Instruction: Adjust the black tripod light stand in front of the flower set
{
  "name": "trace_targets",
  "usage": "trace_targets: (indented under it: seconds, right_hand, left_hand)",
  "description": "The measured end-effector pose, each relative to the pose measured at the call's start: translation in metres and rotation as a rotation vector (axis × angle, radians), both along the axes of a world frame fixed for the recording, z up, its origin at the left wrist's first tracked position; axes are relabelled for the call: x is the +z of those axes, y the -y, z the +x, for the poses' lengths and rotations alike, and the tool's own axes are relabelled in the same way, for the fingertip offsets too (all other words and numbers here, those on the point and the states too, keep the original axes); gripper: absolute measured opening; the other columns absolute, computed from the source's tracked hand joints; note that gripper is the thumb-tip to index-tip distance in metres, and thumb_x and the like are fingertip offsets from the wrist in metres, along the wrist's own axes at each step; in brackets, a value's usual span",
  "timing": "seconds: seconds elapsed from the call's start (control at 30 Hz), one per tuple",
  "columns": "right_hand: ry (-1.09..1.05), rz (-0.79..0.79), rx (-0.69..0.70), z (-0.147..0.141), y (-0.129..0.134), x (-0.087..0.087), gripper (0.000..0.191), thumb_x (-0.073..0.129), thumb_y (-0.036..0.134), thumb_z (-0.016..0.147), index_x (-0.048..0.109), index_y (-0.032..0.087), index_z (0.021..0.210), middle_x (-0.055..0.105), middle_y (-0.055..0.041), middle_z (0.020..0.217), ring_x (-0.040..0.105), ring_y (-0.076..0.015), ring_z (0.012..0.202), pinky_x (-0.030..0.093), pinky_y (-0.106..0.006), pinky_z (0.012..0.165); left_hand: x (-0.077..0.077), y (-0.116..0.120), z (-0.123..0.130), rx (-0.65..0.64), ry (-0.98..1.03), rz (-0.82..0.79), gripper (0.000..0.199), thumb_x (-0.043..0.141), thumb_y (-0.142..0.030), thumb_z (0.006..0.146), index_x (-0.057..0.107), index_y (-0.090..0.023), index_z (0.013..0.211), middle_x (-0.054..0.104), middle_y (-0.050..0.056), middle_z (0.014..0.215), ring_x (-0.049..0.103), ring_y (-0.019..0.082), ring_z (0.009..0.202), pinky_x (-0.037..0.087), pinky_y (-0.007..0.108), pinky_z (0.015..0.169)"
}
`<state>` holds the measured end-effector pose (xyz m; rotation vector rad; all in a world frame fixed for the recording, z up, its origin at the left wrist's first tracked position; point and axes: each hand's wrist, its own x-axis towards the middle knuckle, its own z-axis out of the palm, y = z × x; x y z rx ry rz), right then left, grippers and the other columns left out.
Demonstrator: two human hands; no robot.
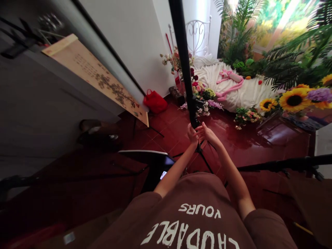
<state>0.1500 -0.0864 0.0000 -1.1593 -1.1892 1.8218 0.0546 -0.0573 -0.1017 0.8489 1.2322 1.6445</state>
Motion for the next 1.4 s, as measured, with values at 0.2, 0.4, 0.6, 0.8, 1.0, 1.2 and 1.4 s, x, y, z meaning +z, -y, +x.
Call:
trace_targets:
  seconds: [0.2,0.4,0.6,0.8,1.0,1.2,1.4]
  right_hand:
    - [-0.073,-0.194,-0.373,0.079,0.034,-0.029,0.044,0.046,0.055,0.093,0.063,0.017,0.079,0.071,-0.0068,0.067,0.061,-0.0125,0.052,0.046,-0.021,0.047]
    - [-0.189,-0.198,-0.837,0.179,0.114,-0.045,0.035,0.06,0.051,0.083,0.054,0.019,0.071,0.054,0.0057,0.049,0.029,-0.0048,0.033,0.028,-0.019,0.037]
    - [0.007,-0.265,-1.122,0.26,0.205,-0.052,0.02,0.056,0.036,0.088,0.055,0.019,0.077,0.062,0.0012,0.059,0.042,-0.0069,0.039,0.032,-0.019,0.04]
    - [0.314,-0.157,-0.99,0.337,0.227,-0.035,0.021,0.059,0.036,0.089,0.064,0.017,0.084,0.071,-0.0053,0.08,0.051,-0.0073,0.05,0.038,-0.019,0.046]
    - [0.232,-0.178,-0.617,0.376,0.22,-0.015,0.02,0.072,0.032,0.077,0.068,0.015,0.089,0.069,-0.0061,0.089,0.058,-0.011,0.068,0.046,-0.025,0.064]
    - [0.521,-0.069,-0.402,0.4,0.203,-0.016,0.028,0.079,0.029,0.068,0.06,0.019,0.087,0.061,0.0028,0.071,0.054,-0.0114,0.062,0.041,-0.025,0.059]
    - [1.269,0.478,-0.528,0.367,0.214,-0.032,0.004,0.059,0.02,0.085,0.062,0.019,0.088,0.063,-0.0056,0.088,0.058,-0.0183,0.081,0.044,-0.031,0.075]
  left_hand:
    - [-0.051,0.059,0.081,0.119,-0.18,-0.497,0.028,0.049,-0.022,0.088,0.043,-0.018,0.115,0.051,0.018,0.123,0.058,0.022,0.111,0.044,0.038,0.094]
    - [-0.04,0.084,0.181,-0.717,-0.101,-0.208,0.02,0.045,-0.036,0.094,0.05,-0.017,0.099,0.062,0.005,0.088,0.063,0.014,0.079,0.049,0.032,0.084]
    - [0.003,0.105,0.266,-1.173,-0.16,0.319,0.035,0.049,-0.044,0.093,0.054,-0.018,0.116,0.062,0.012,0.12,0.061,0.018,0.108,0.046,0.035,0.097]
    - [0.007,0.115,0.318,-1.273,-0.283,0.447,0.049,0.062,-0.044,0.085,0.048,-0.018,0.124,0.064,0.012,0.109,0.062,0.02,0.1,0.048,0.035,0.091]
    - [0.01,0.12,0.327,-1.28,-0.375,0.405,0.039,0.054,-0.044,0.09,0.045,-0.017,0.116,0.062,0.009,0.1,0.061,0.017,0.087,0.047,0.031,0.081]
    - [0.011,0.118,0.326,-1.279,-0.443,0.424,0.037,0.054,-0.041,0.09,0.044,-0.016,0.115,0.062,0.009,0.097,0.061,0.017,0.082,0.047,0.031,0.079]
    - [0.011,0.118,0.325,-1.282,-0.453,0.421,0.038,0.054,-0.042,0.09,0.043,-0.017,0.116,0.062,0.008,0.095,0.061,0.016,0.079,0.047,0.03,0.076]
